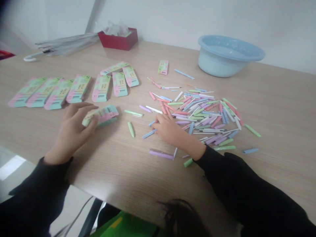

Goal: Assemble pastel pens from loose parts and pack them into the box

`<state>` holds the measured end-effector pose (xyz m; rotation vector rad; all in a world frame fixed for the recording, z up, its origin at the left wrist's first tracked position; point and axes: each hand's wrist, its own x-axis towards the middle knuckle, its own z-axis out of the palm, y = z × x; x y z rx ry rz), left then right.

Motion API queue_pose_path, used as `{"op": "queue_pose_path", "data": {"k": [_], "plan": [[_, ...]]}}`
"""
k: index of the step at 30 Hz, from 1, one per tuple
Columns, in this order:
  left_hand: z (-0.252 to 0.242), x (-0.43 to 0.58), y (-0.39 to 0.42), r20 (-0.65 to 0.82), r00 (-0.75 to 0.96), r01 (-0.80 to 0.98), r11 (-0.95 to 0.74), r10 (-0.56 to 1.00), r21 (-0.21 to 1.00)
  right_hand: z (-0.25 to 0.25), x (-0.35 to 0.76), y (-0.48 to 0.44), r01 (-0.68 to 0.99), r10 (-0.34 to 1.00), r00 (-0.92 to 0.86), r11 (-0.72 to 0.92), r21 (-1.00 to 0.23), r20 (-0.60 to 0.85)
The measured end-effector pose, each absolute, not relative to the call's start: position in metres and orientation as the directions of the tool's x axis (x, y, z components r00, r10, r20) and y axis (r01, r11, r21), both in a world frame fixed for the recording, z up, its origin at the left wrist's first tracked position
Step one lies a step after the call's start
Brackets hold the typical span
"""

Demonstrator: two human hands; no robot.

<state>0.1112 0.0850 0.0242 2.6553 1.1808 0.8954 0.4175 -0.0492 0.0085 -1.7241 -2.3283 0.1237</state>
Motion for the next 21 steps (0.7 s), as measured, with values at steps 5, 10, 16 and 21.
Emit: {"op": "queue_pose_path", "data": {"k": [5,10,16,21], "plan": [[0.048,0.166,0.041,0.170,0.739,0.315,-0.557,0.652,0.768,0.047,0.418,-0.069,0.915,0.943,-0.303,0.328,-0.235,0.137],[0.050,0.230,0.005,-0.033,0.974,0.087,-0.230,0.226,0.969,0.078,0.420,-0.115,0.904,0.922,-0.270,0.342,-0.257,0.277],[0.033,0.263,0.003,0.017,0.959,-0.012,-0.020,0.283,1.000,0.058,0.464,-0.149,0.890,0.874,0.303,-0.117,-0.440,0.380],[0.010,0.259,0.006,-0.098,0.924,0.060,0.113,0.370,0.992,0.022,0.481,-0.163,0.857,0.922,0.316,-0.177,-0.484,0.223]]}}
